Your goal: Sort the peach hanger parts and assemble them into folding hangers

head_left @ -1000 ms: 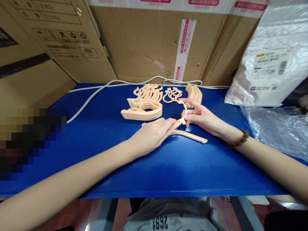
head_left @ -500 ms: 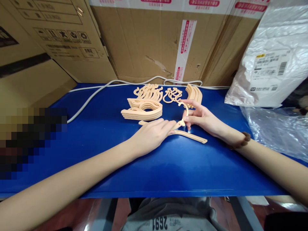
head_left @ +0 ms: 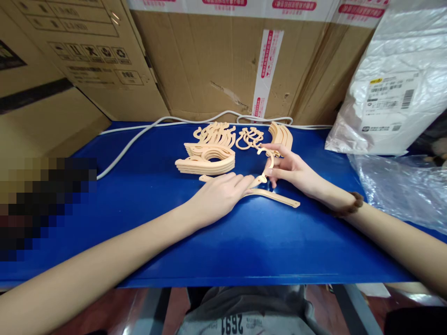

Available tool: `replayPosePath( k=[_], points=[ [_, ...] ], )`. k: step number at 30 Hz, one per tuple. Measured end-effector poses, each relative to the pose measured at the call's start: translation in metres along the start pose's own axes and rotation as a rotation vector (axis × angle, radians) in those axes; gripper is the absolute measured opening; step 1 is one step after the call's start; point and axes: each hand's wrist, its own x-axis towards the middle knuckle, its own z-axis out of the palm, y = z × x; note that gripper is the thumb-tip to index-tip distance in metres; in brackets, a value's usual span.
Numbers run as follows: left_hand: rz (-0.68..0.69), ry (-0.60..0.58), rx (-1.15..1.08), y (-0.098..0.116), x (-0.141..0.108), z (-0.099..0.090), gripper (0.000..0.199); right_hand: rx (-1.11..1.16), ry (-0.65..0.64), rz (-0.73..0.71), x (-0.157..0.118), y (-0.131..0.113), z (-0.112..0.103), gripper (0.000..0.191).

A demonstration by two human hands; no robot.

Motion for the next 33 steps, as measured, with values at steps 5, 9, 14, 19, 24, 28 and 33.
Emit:
replayPosePath(
  k=[5,9,14,19,24,28,33],
  points=[
    [0.004,-0.010,0.015,0.000,0.001,-0.001,0.036,-0.030,0.008,-0.007,0.000,0.002,-0.001,0.059],
    [0.003,-0.004,0.052,-0.001,0.001,-0.001,0.036,-0.050,0.007,-0.016,0.000,0.001,0.001,0.060],
    [0.012,0.011,0.091,-0.001,0.001,-0.001,0.042,-0.113,-0.001,-0.057,-0.001,0.000,0.004,0.056],
    [-0.011,-0.023,0.085,-0.001,0.002,-0.002,0.040,-0.153,-0.007,-0.087,-0.001,0.003,0.004,0.054],
    [-0.108,-0.070,-0.019,0.002,0.003,-0.009,0.032,-0.250,0.050,-0.138,-0.004,0.002,0.009,0.056],
    [-0.226,-0.041,-0.176,0.005,0.003,-0.017,0.027,-0.324,0.107,-0.196,-0.009,-0.006,0.016,0.068],
    [-0.354,0.010,-0.492,0.005,0.002,-0.016,0.020,-0.659,0.021,-0.264,-0.011,-0.014,0.012,0.072]
  ],
)
